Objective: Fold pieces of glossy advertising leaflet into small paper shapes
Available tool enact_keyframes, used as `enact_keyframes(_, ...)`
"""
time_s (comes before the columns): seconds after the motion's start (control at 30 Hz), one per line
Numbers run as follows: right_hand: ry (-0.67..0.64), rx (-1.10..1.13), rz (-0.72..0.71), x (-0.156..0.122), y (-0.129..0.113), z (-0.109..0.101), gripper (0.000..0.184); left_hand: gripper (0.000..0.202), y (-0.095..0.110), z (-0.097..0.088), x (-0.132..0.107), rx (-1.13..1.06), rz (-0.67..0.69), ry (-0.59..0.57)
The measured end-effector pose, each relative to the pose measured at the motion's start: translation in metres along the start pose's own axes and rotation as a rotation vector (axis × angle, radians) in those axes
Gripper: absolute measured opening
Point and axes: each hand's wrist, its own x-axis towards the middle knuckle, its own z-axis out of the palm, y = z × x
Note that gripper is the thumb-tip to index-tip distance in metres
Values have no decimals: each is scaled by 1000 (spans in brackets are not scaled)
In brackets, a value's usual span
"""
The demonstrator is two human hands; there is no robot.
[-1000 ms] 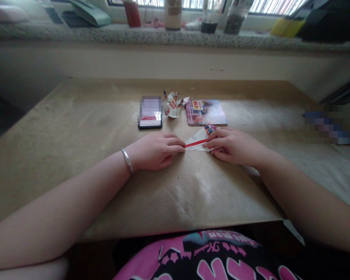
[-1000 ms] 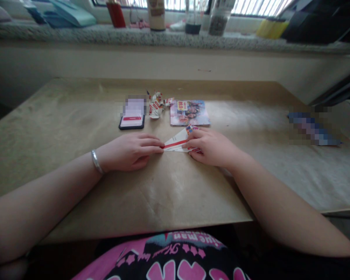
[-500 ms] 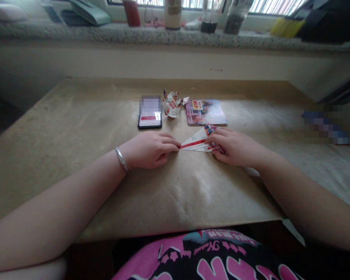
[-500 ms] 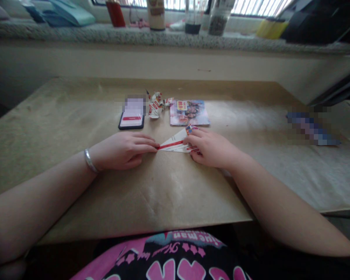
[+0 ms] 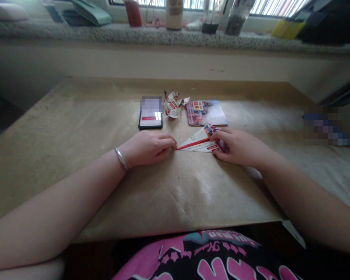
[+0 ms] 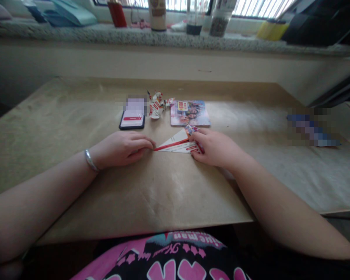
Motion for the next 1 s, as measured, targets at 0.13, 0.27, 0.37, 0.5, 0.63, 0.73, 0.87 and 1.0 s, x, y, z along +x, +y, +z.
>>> enact_keyframes(0.13,20,3,-19,3,-5,1,22,29,0,3,1,13,11,8)
enact_keyframes(0.27,47,-21,-32,5,-13,4,19,30,1,5,3,-9,35,-34)
enact_keyframes(0.37,84,-22,-113,6,-15,9,19,32,2,6,5,-10,22,-54)
enact_keyframes(0.5,162,-2,-224,11,-15,17,25,33,4,7,6,41,36,-65)
enact_keyframes(0.63,195,40,-273,21,-19,25,30,33,5,8,8,93,65,-60)
enact_keyframes(0.73,166,9,-309,27,-24,26,32,36,5,9,9,130,81,-44)
enact_keyframes(0.87,105,-86,-305,27,-28,22,34,34,7,9,10,139,73,-31)
enact_keyframes(1.0,92,-116,-294,22,-25,17,32,30,7,7,10,108,70,-33)
